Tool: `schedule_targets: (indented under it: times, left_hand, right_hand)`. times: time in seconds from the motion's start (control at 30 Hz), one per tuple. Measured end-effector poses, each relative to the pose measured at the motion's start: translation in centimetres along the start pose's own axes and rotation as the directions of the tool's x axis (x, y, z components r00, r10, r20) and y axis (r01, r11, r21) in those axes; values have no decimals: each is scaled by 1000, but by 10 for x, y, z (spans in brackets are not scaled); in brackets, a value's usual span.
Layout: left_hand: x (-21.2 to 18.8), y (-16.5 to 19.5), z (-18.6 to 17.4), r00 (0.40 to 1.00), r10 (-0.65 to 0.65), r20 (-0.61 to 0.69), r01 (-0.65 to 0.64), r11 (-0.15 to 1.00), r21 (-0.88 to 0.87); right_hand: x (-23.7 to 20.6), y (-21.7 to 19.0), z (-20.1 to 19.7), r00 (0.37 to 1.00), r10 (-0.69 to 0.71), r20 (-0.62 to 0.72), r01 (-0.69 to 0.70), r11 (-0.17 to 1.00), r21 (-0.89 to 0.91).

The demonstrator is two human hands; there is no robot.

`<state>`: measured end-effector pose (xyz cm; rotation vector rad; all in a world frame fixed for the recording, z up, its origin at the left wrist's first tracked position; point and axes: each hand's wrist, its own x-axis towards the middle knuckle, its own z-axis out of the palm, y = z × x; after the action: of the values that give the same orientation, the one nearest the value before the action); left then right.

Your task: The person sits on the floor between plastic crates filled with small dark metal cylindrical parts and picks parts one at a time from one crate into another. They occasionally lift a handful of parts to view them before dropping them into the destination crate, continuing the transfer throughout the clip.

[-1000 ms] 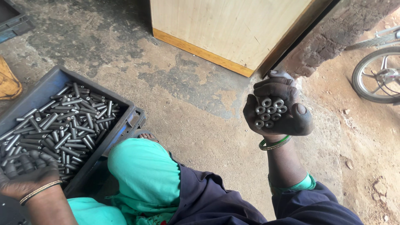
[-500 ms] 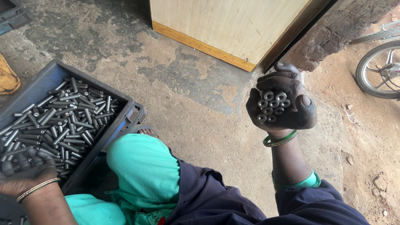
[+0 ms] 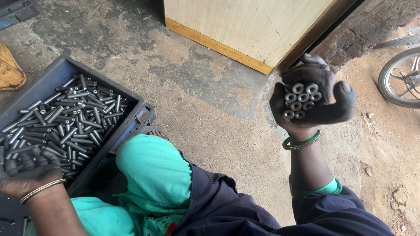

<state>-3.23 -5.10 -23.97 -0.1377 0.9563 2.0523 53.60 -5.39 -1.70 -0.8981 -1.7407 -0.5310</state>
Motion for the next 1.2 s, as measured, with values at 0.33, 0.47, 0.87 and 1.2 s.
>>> schedule_targets:
  times: [0.33,0.47,0.87,1.2]
  left_hand:
    - [4,3,-3,998,48,48,-48,999,5]
    - [8,3,-6,999,48,16,-48,999,-3]
    - [2,11,1,998,57,37,-53,993,-101]
    - [8,8,22,992,51,119,-12,950,-313]
  right_hand:
    - [18,-24,5,962,-182,-204,187,982,5]
    - [14,-16,6,934,-253,-251,272,961,44]
    - [1,-30,40,930,275,-243,-35,725,688]
    - [25,-94,109,-28,271,962,361,-895,263]
